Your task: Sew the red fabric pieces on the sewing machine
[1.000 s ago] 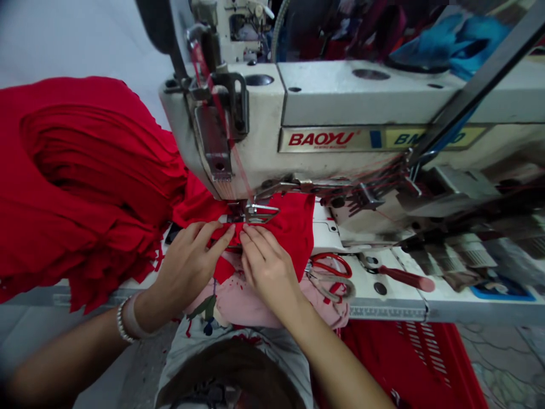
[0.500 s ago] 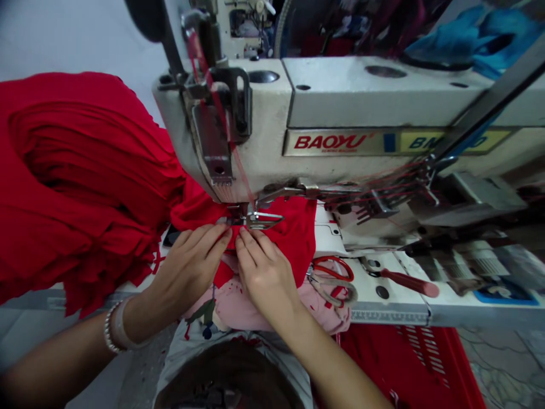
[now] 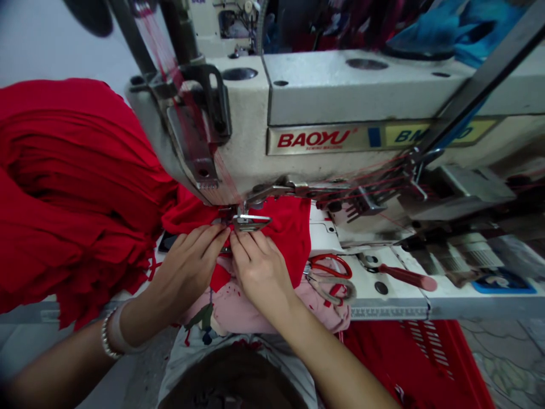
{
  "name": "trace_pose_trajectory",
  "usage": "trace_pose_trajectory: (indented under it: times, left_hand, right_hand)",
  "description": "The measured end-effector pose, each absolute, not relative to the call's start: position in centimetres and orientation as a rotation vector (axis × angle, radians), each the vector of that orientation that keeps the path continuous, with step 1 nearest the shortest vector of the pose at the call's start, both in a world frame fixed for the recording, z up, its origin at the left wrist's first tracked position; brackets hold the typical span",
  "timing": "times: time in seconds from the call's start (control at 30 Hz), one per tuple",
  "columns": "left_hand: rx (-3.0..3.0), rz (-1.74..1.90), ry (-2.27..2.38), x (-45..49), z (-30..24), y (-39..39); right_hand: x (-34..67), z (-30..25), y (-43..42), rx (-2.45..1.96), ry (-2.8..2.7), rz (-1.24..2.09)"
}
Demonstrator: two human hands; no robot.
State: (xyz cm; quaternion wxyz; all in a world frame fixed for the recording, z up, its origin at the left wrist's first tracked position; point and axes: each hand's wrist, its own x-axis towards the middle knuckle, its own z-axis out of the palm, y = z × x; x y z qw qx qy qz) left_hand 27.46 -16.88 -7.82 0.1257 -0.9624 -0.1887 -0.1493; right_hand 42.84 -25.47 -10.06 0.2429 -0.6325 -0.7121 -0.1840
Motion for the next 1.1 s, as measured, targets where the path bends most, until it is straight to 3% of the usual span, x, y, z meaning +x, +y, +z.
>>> trace_pose_trajectory:
  times: [0.67,0.93,1.1]
  left_hand:
    - [-2.916,-0.633,-0.364,27.5,-7.5,-13.9]
    - [-2.969,-0.577,-0.356,27.0,-7.7,-13.3]
    - [-2.915,-0.624,-0.345,27.3,-7.7,-14.0]
  right_hand:
    - [44.1,-10.2,-24.1,-1.658,-1.769,-0.131]
    - [44.7,-10.2,-24.4,-1.656,-1.832,-0.171]
    - [43.8,-9.9,-24.2,-1.678,-2.006,-0.453]
